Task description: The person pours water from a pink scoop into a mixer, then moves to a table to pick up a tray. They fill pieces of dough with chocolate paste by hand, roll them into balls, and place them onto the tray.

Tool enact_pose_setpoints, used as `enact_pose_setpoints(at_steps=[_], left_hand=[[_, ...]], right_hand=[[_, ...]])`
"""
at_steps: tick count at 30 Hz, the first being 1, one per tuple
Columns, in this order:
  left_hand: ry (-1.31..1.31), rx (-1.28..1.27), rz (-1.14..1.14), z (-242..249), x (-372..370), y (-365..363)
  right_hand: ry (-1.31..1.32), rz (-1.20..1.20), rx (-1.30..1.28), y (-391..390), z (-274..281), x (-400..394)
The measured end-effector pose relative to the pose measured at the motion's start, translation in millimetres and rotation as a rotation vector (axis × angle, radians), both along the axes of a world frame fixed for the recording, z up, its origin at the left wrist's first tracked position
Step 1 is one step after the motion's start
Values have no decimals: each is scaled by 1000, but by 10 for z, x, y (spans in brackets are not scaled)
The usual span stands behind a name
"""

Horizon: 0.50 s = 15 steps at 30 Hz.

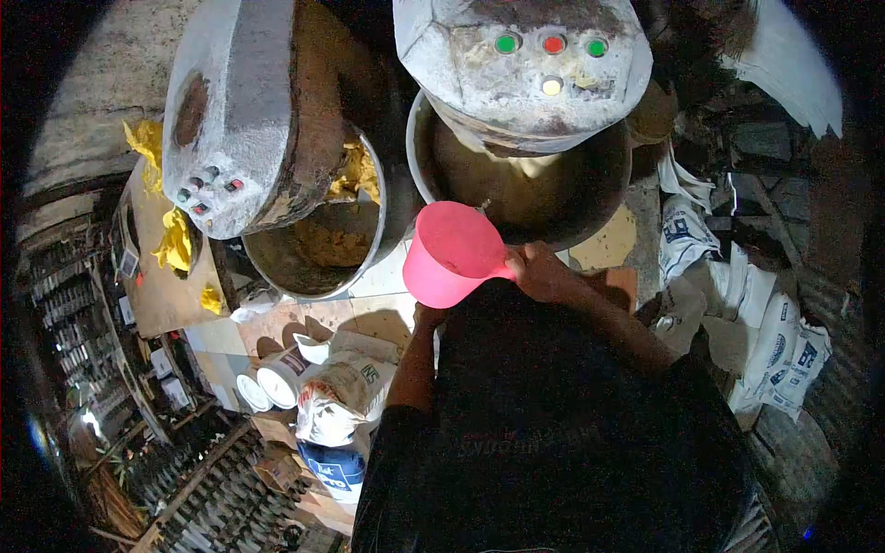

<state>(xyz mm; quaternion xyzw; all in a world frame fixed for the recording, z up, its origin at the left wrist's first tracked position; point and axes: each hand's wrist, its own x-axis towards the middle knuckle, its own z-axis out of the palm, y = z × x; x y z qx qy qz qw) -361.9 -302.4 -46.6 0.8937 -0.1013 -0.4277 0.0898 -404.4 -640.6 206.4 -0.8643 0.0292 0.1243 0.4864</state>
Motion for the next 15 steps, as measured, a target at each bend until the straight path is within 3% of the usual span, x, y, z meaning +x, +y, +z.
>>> enact_pose_setpoints(at_steps=[4, 7, 10, 13, 15], left_hand=[[-3, -1, 3, 23, 13, -3], [-1, -7, -2, 19, 28, -43], [-5, -8, -2, 13, 34, -62], [-5, -12, -6, -9, 49, -81], [-5, -12, -10, -18, 71, -106]], right_hand=[[98, -14, -60, 6, 267, 61], [-14, 96, -67, 1, -68, 7], [-114, 99, -295, 26, -61, -92], [-150, 90, -290, 35, -117, -74], [-13, 133, -261, 12, 48, -27]])
